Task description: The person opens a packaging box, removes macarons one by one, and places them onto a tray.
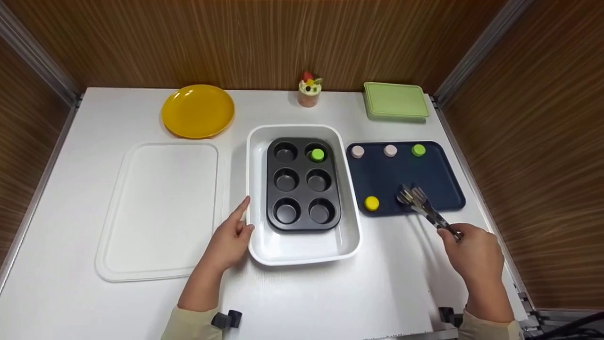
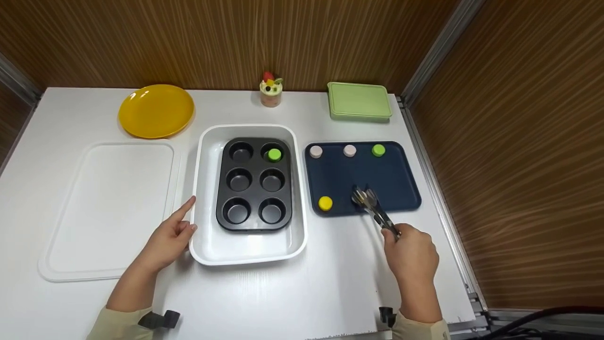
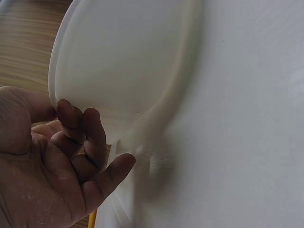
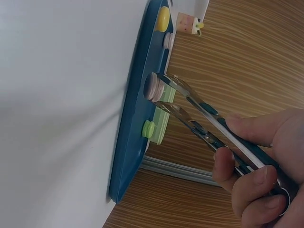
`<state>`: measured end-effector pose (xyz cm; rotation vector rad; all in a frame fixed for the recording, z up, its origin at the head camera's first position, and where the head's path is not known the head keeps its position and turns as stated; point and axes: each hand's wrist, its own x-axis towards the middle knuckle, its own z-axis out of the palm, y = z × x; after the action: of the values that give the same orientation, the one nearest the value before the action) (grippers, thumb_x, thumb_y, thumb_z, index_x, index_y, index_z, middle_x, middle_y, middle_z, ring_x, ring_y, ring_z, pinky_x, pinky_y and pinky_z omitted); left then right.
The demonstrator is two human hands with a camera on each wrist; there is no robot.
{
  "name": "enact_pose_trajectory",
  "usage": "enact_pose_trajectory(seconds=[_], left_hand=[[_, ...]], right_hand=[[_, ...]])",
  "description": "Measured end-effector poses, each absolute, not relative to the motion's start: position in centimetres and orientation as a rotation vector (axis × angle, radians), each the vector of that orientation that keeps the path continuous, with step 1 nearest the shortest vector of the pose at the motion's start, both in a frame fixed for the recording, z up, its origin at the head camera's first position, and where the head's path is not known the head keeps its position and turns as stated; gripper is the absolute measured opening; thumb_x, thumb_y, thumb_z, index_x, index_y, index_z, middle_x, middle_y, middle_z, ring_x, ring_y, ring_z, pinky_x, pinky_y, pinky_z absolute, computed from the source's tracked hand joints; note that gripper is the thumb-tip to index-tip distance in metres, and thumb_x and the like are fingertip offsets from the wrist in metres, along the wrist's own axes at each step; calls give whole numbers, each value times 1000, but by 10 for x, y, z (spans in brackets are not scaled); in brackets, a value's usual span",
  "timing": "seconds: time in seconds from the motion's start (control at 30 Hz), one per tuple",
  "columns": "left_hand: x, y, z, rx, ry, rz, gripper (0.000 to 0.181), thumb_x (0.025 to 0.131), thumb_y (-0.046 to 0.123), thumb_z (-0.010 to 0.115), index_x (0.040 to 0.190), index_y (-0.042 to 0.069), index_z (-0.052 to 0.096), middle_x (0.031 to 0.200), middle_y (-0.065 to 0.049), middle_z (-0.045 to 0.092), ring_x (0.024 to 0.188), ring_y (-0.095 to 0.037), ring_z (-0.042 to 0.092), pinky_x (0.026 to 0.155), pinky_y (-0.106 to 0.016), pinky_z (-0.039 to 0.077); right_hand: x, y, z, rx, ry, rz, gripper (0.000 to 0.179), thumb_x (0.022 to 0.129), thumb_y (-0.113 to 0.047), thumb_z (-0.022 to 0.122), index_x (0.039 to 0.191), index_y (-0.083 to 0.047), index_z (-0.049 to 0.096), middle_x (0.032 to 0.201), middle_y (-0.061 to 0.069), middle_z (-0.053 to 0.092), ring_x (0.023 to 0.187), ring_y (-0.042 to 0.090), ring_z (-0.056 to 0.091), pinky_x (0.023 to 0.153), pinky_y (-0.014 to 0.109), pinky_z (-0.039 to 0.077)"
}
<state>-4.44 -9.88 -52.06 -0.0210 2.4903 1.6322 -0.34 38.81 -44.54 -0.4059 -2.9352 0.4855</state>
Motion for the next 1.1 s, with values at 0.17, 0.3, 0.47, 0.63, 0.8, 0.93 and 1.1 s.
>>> enact_pose_trajectory(seconds=[0.17, 0.3, 0.47, 0.63, 0.8, 0.93, 1.1], left_hand=[[-44, -99, -520, -9, 2486, 1637, 65, 104, 3, 61, 165, 14, 41, 65, 6, 36, 58, -12, 35, 58, -28, 36], [-44, -99, -520, -13, 2484, 1637, 65, 103, 3, 60, 165, 14, 41, 64, 6, 35, 57, -11, 33, 57, -27, 35], [-44, -99, -520, -26, 2483, 1637, 65, 104, 4, 60, 165, 15, 41, 64, 6, 36, 58, -12, 35, 57, -28, 36], [-45, -98, -520, -34, 2490, 1617, 65, 104, 5, 61, 165, 17, 40, 65, 5, 38, 58, -12, 37, 57, -29, 37], [-45, -98, -520, -19, 2504, 1613, 66, 104, 4, 61, 165, 15, 41, 64, 5, 37, 57, -13, 36, 56, -29, 37], [-45, -98, -520, -21, 2505, 1606, 65, 104, 4, 61, 165, 16, 41, 65, 5, 38, 58, -13, 38, 56, -29, 38], [-45, -98, -520, -32, 2501, 1608, 66, 104, 4, 61, 165, 16, 40, 64, 5, 39, 58, -13, 38, 56, -29, 38]], right_hand=[[-4, 390, -448, -421, -2965, 490, 34, 97, -27, 77, 112, 3, 78, 92, 20, 77, 78, 46, 70, 56, 55, 49], [-3, 391, -449, -422, -2957, 498, 33, 96, -27, 78, 111, 3, 79, 91, 20, 77, 79, 45, 71, 58, 55, 50], [-4, 390, -449, -415, -2923, 504, 33, 94, -28, 80, 109, 2, 80, 90, 19, 77, 80, 47, 71, 58, 56, 49], [-6, 388, -443, -412, -2879, 507, 33, 94, -26, 79, 110, 3, 80, 87, 20, 77, 79, 46, 70, 57, 53, 49], [-12, 384, -435, -426, -2857, 523, 37, 96, -28, 77, 114, 4, 78, 90, 22, 76, 82, 45, 70, 62, 53, 49], [-21, 379, -427, -450, -2827, 552, 41, 98, -30, 75, 119, 6, 75, 100, 28, 75, 92, 49, 70, 71, 59, 50], [-36, 368, -417, -412, -2758, 592, 43, 98, -28, 75, 121, 8, 74, 106, 32, 73, 98, 50, 70, 76, 60, 51]])
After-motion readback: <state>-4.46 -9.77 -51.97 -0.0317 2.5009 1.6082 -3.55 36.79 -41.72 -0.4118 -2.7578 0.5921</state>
